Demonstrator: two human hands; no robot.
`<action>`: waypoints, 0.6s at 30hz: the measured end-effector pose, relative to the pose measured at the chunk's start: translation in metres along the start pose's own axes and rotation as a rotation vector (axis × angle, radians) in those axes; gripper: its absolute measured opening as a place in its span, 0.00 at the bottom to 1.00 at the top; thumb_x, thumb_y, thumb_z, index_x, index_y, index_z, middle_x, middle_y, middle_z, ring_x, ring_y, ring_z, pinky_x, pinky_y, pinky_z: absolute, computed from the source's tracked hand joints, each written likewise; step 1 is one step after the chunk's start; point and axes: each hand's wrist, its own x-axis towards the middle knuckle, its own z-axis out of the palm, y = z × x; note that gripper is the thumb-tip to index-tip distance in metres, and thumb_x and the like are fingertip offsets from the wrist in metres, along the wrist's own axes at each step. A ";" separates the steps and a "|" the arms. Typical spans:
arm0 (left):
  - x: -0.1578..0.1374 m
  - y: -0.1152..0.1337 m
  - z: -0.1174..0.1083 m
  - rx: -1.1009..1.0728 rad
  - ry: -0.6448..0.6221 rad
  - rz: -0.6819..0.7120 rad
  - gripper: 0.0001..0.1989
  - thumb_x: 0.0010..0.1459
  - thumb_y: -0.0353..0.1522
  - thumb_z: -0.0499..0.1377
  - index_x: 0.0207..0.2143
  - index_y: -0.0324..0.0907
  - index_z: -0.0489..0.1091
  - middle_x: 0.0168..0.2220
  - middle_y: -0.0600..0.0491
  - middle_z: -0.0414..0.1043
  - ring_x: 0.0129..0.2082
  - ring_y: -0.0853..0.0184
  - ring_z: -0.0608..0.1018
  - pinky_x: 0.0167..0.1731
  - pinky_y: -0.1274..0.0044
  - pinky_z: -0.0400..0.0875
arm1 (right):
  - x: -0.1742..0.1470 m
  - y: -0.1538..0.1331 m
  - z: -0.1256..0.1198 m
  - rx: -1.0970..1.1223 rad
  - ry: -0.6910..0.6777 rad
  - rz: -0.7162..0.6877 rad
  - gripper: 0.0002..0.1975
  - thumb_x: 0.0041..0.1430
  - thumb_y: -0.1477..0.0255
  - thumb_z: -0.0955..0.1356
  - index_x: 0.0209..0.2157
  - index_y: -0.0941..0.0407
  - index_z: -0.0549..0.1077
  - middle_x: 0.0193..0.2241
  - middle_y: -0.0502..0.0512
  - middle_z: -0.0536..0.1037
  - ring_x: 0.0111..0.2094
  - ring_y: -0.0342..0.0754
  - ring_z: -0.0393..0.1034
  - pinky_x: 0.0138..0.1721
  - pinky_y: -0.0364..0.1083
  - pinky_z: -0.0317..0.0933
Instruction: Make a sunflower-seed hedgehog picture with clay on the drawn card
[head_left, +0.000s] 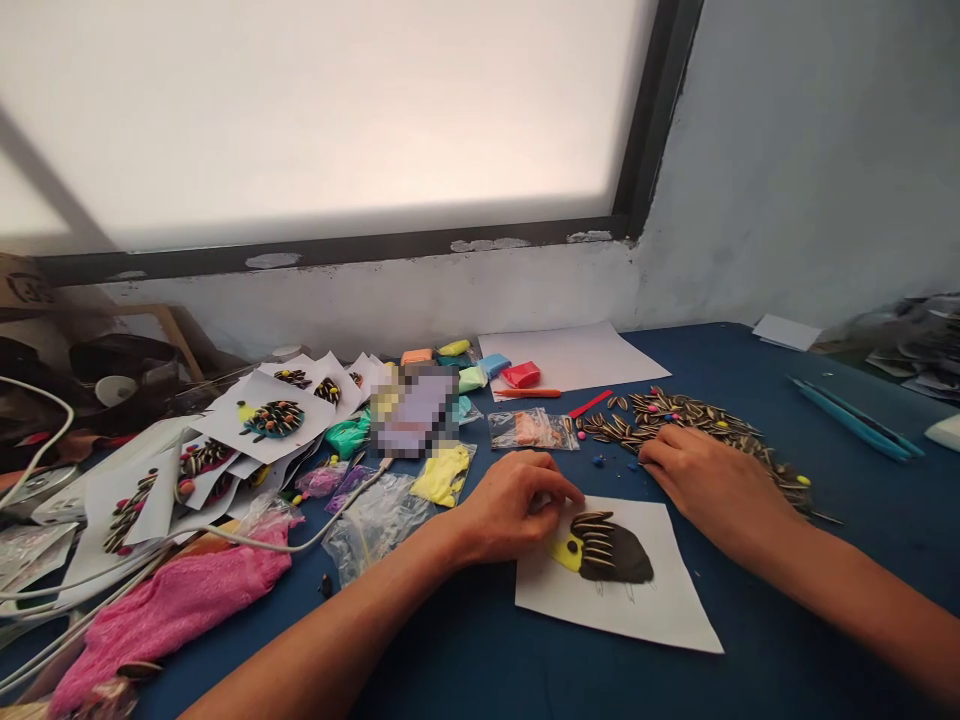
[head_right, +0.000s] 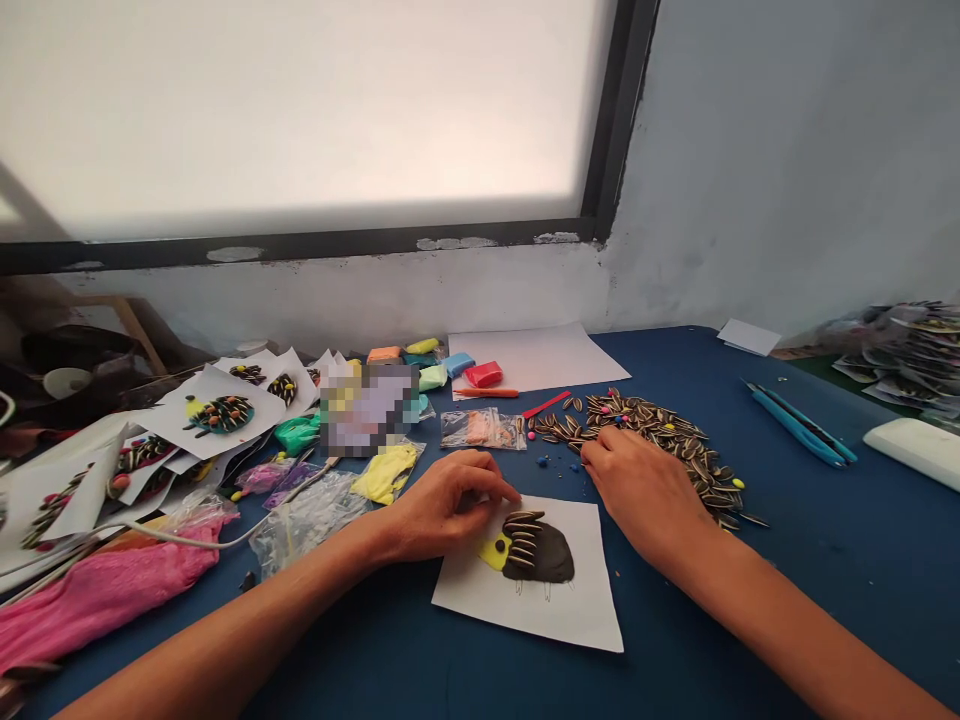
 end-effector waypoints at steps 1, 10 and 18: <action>0.000 0.000 0.000 -0.001 0.001 0.004 0.19 0.49 0.18 0.56 0.39 0.38 0.80 0.32 0.52 0.71 0.32 0.68 0.72 0.33 0.78 0.64 | 0.001 0.000 0.001 0.012 -0.003 -0.003 0.12 0.61 0.75 0.62 0.28 0.56 0.75 0.30 0.57 0.75 0.34 0.54 0.72 0.31 0.49 0.63; 0.000 0.000 0.001 -0.002 0.004 0.007 0.18 0.50 0.18 0.56 0.40 0.38 0.80 0.31 0.52 0.71 0.31 0.69 0.71 0.32 0.78 0.63 | -0.014 0.000 -0.018 0.262 0.013 0.062 0.10 0.65 0.67 0.61 0.32 0.53 0.71 0.27 0.50 0.76 0.26 0.46 0.70 0.26 0.45 0.63; -0.001 -0.001 0.001 0.012 0.007 0.012 0.18 0.50 0.19 0.56 0.40 0.38 0.80 0.31 0.52 0.71 0.32 0.68 0.72 0.33 0.78 0.64 | -0.048 -0.042 -0.039 0.726 -0.071 0.045 0.09 0.64 0.64 0.64 0.32 0.50 0.74 0.23 0.46 0.75 0.23 0.42 0.70 0.22 0.39 0.61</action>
